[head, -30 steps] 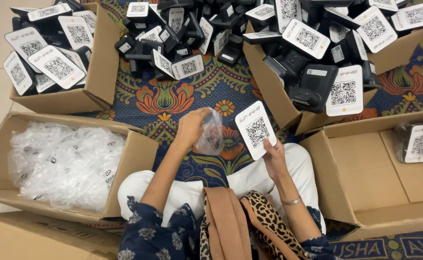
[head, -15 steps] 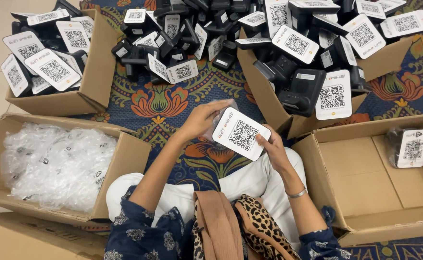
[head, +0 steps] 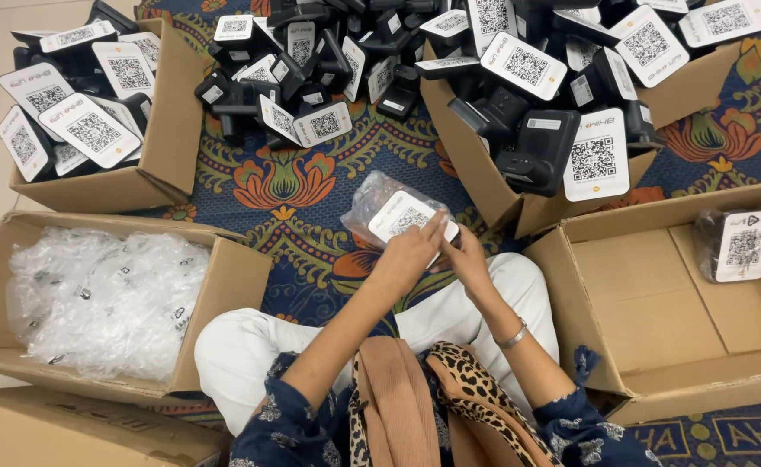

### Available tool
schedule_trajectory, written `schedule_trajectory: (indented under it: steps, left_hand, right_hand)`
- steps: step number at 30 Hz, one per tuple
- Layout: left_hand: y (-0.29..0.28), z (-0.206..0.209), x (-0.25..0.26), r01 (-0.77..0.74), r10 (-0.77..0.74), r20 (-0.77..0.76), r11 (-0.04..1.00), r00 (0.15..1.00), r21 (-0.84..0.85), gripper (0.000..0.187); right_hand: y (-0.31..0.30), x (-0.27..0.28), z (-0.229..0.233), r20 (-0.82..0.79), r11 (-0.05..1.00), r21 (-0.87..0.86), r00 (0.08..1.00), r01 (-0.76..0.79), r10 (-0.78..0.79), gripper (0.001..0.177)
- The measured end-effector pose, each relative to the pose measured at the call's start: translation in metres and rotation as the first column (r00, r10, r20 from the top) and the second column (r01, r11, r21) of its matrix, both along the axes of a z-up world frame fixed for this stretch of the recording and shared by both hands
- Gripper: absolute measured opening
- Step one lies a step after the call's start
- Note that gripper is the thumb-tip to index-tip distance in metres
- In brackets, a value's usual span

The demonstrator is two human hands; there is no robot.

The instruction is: The person packs QR code scanner devices into plastic bags and then places them into cardboard boxes.

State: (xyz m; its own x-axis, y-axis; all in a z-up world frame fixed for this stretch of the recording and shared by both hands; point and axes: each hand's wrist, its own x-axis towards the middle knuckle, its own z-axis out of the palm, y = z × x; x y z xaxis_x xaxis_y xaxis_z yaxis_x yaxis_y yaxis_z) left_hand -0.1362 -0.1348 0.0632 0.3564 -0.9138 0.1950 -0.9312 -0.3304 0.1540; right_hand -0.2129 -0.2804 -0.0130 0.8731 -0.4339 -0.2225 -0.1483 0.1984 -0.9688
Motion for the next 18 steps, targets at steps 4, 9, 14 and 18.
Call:
schedule_trajectory:
  steps: [4,9,14,18]
  left_hand:
    - [-0.008,-0.003,-0.012,0.012,-0.012,0.0,1.0,1.0,-0.012,0.066]
    - [-0.011,-0.007,-0.018,-0.028,0.028,0.064,1.0,0.998,0.007,0.063]
    - [-0.012,0.006,-0.018,-0.066,0.068,-0.019,0.992,0.997,0.106,0.073]
    - [-0.003,-0.017,0.011,-0.108,0.113,-0.064,0.99,0.991,0.086,0.072]
  right_hand:
    - [-0.016,0.019,-0.087,0.054,0.872,-0.484,0.997,0.077,-0.059,0.022]
    - [-0.018,0.042,-0.115,-0.043,0.828,-0.561,0.999,-0.014,-0.013,0.034]
    - [0.001,0.055,-0.132,-0.071,-0.076,-0.996,0.961,-0.052,0.267,0.039]
    - [-0.021,0.097,-0.178,-0.051,0.017,-0.998,0.897,-0.065,0.44,0.04]
